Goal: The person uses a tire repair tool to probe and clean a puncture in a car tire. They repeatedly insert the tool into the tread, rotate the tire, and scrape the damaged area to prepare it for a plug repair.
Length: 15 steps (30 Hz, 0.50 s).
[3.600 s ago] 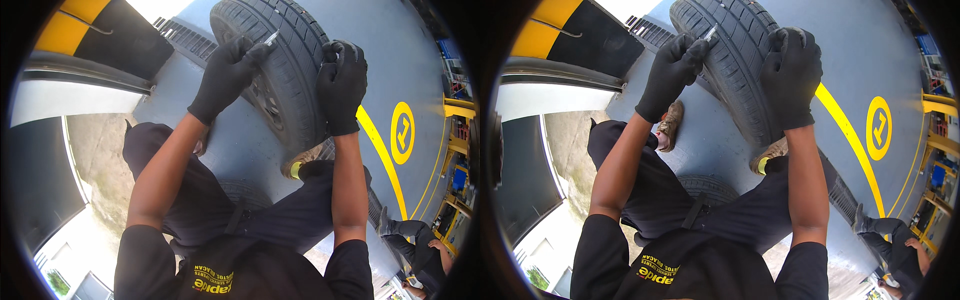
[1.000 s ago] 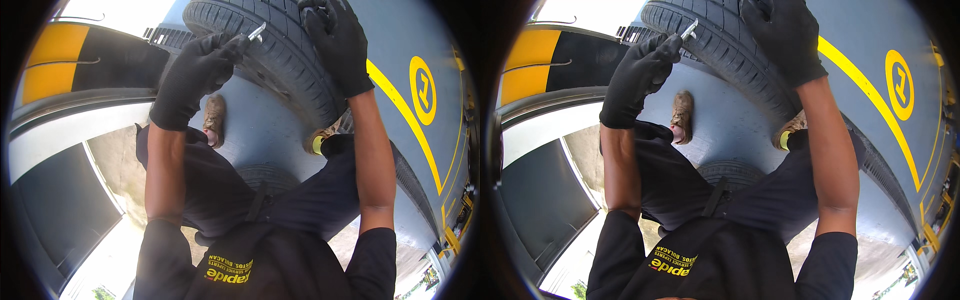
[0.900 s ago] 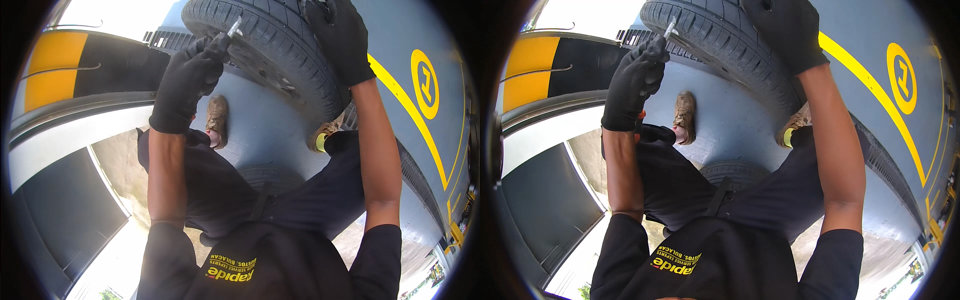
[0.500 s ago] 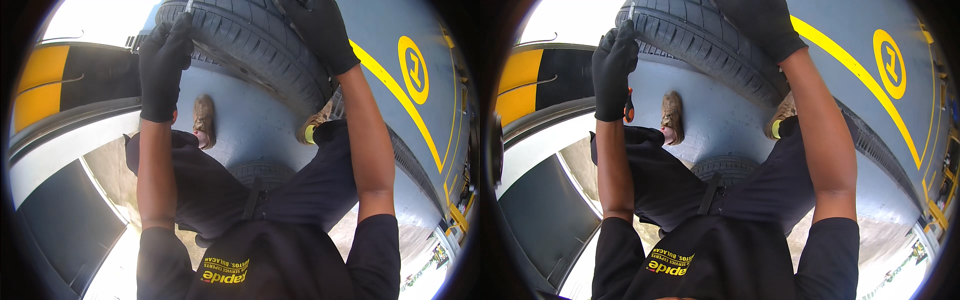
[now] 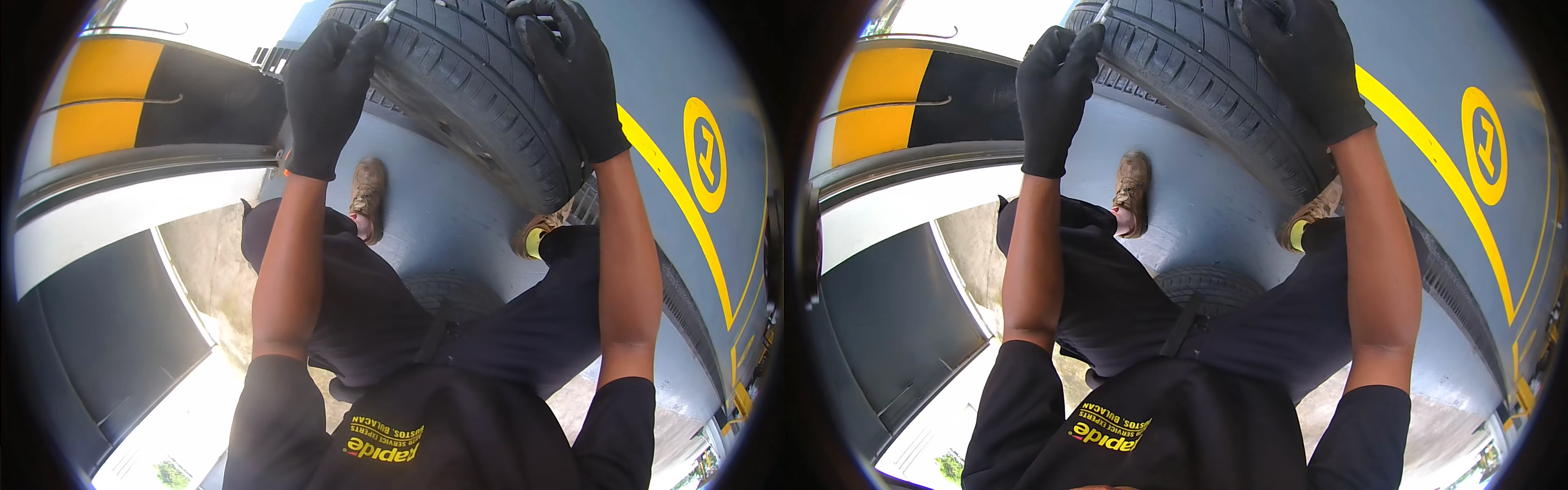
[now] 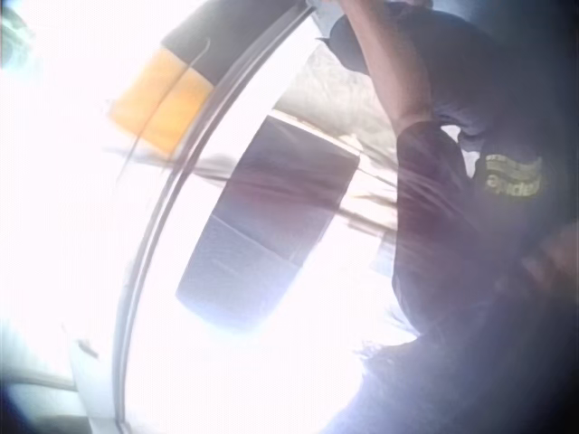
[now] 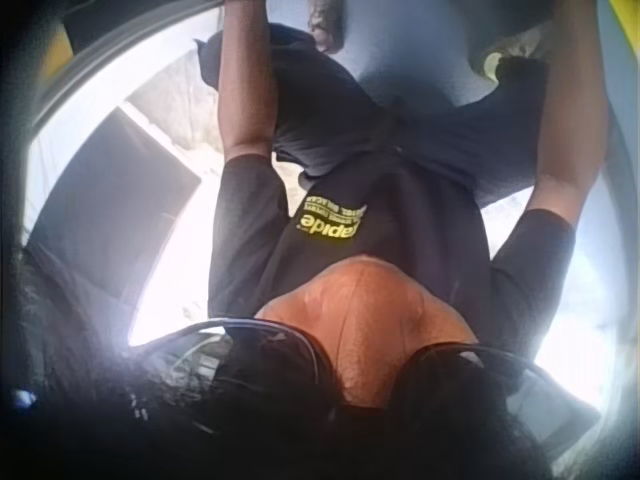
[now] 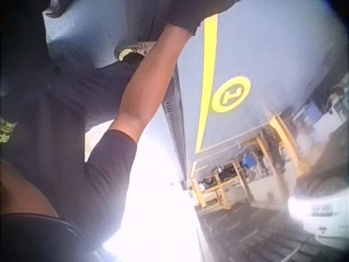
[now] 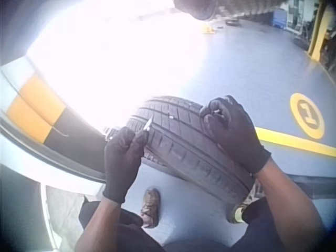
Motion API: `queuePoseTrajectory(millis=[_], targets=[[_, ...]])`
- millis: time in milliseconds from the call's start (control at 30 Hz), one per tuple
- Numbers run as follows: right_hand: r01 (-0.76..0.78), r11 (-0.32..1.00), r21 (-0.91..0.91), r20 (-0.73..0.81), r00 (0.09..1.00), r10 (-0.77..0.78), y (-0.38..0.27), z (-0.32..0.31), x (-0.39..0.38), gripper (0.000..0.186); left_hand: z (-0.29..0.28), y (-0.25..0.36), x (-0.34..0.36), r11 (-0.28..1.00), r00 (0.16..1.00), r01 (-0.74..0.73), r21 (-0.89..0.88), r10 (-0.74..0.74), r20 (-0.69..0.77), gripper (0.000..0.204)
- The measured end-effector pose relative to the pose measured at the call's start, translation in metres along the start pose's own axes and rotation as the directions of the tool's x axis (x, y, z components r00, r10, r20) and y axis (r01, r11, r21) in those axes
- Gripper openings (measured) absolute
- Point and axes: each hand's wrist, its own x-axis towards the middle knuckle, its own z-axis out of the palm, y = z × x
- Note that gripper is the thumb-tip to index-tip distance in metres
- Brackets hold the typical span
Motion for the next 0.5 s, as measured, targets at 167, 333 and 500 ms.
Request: queuePoseTrajectory(millis=[167,333,500], targets=[[0.047,0.999,-0.012,0.022,0.999,-0.047,0.000,-0.001,-0.001,0.014,-0.001,-0.009,0.003,0.998,0.997,-0.068,-0.016,0.068,0.048,0.029],[-0.023,1.000,-0.011,0.007,1.000,0.023,-0.006,0.000,0.000,0.015,-0.001,0.004,-0.007,1.000,0.992,-0.021,0.000,0.020,0.123,0.031],[0.004,1.000,0.020,0.010,1.000,-0.004,0.001,0.000,0.001,0.015,0.000,0.004,-0.008,0.998,0.982,0.027,-0.053,-0.017,0.186,0.033]])
